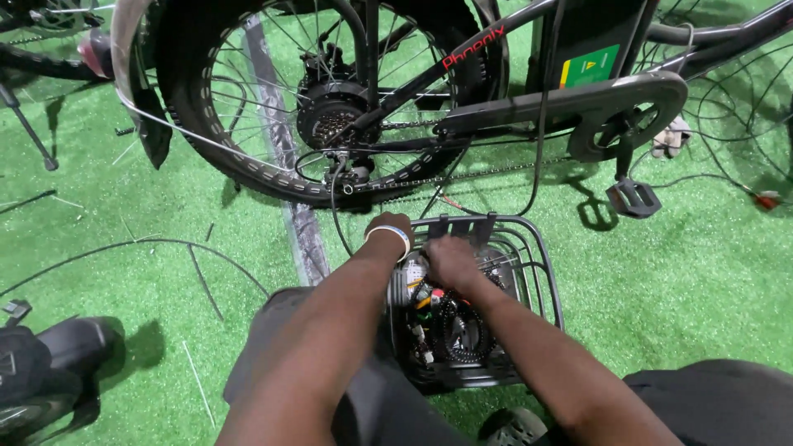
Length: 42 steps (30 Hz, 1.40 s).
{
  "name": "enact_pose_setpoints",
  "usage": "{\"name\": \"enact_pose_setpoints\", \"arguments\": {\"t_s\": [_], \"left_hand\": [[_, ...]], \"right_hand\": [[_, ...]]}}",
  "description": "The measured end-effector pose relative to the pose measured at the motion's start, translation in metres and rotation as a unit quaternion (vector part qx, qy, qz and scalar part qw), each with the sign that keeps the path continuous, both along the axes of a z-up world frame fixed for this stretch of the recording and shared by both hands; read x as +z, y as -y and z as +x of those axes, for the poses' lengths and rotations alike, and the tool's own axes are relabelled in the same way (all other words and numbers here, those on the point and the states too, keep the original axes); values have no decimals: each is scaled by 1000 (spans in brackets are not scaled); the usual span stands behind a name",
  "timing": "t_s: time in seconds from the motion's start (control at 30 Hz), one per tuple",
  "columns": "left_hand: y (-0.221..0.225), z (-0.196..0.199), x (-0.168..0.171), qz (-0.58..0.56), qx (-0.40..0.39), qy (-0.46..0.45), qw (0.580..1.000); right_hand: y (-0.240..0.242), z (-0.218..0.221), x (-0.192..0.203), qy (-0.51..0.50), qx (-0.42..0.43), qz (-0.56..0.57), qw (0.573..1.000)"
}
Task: Connecting an electronic controller and wiring to an electric bicycle and securing them with zip ties.
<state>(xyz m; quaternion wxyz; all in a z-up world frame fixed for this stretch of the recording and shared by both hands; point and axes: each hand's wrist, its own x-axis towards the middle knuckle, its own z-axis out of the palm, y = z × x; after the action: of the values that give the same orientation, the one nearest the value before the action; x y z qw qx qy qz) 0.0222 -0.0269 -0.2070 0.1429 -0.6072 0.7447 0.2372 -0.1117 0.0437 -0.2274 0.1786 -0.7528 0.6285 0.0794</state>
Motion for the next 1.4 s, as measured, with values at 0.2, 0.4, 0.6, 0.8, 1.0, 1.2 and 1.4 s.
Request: {"name": "enact_pose_setpoints", "arguments": {"t_s": [0.2,0.4,0.6,0.8,1.0,1.2,1.4], "left_hand": [[-3,-3,26,-30,-39,-80,996],[-15,-12,38,58,41,-195,978],[-7,-13,35,56,37,-178,982],[-12,-16,76,4,-33,-80,996],[-1,-23,37,-23,-31,-52,998],[-8,-22,76,-43,-65,-45,996],[-20,-25,104,-13,-60,-84,995]], "right_hand": [[0,11,-9,-20,-127,4,992],[-3,3,-20,9,-178,-126,976],[-28,24,51,230,-205,-225,924],[-30,10,61,350,-252,-154,889],[-20,-4,25,306,-212,-147,917],[7,6,-2,43,-222,-83,971],[-15,17,-1,129,-316,-172,924]]}}
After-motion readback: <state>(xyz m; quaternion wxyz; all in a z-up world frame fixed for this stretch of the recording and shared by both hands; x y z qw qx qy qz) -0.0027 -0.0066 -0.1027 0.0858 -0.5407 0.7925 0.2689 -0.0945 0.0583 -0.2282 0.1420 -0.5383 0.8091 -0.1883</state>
